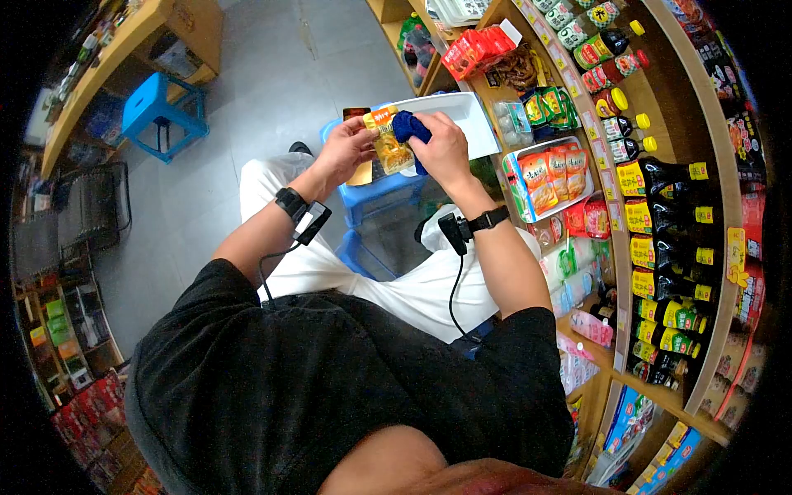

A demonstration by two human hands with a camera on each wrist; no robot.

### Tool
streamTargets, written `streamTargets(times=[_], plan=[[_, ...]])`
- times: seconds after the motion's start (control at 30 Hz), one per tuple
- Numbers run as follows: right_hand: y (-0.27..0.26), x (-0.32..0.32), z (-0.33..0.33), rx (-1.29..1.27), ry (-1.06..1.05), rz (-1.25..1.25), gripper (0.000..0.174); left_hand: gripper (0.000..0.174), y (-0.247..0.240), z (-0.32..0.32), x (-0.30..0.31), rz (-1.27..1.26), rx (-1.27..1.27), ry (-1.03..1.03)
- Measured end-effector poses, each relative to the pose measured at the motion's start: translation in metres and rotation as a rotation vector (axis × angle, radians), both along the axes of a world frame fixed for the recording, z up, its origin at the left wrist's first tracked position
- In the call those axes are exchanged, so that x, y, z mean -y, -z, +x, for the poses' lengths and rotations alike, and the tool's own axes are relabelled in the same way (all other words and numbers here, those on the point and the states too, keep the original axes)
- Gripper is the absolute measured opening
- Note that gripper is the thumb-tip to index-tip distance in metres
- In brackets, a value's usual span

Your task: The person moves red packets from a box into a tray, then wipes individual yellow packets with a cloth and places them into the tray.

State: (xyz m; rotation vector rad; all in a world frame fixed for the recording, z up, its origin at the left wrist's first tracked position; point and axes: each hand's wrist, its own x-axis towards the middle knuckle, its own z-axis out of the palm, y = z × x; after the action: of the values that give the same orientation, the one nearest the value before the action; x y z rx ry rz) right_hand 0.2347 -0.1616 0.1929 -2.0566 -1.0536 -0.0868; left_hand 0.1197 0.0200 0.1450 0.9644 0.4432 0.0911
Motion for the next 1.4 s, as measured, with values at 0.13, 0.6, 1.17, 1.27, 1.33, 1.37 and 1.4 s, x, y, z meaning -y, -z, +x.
streamTargets(times=[0.13, 0.6, 1.17, 1.27, 1.33, 1.37, 1.4], plan=[[0.001, 0.0, -0.005, -0.003, -0.042, -0.042, 0.034, 0.026, 0.0, 0.004, 0.0, -0.073, 0.034, -0.088], [0.004, -0.005, -0.024, 0.169, -0.407, -0.057, 0.041, 0.025, 0.007, 0.015, -0.003, -0.153, 0.128, -0.271], [0.009, 0.002, 0.023, -0.334, 0.149, 0.078, 0.023, 0.02, -0.018, 0.004, -0.011, -0.222, 0.058, -0.255], [0.004, 0.001, 0.022, -1.106, 0.078, 0.377, 0.018, 0.021, -0.021, 0.006, -0.011, -0.18, 0.065, -0.227], [0.01, 0.001, 0.024, -1.234, 0.08, 0.41, 0.019, 0.024, -0.024, 0.007, -0.009, -0.132, 0.117, -0.157], [0.013, 0.001, 0.024, -1.36, 0.09, 0.453, 0.02, 0.024, -0.026, 0.008, -0.008, -0.134, 0.116, -0.16], [0.011, 0.001, 0.023, -1.36, 0.09, 0.45, 0.02, 0.025, -0.03, 0.008, -0.006, -0.106, 0.108, -0.162]])
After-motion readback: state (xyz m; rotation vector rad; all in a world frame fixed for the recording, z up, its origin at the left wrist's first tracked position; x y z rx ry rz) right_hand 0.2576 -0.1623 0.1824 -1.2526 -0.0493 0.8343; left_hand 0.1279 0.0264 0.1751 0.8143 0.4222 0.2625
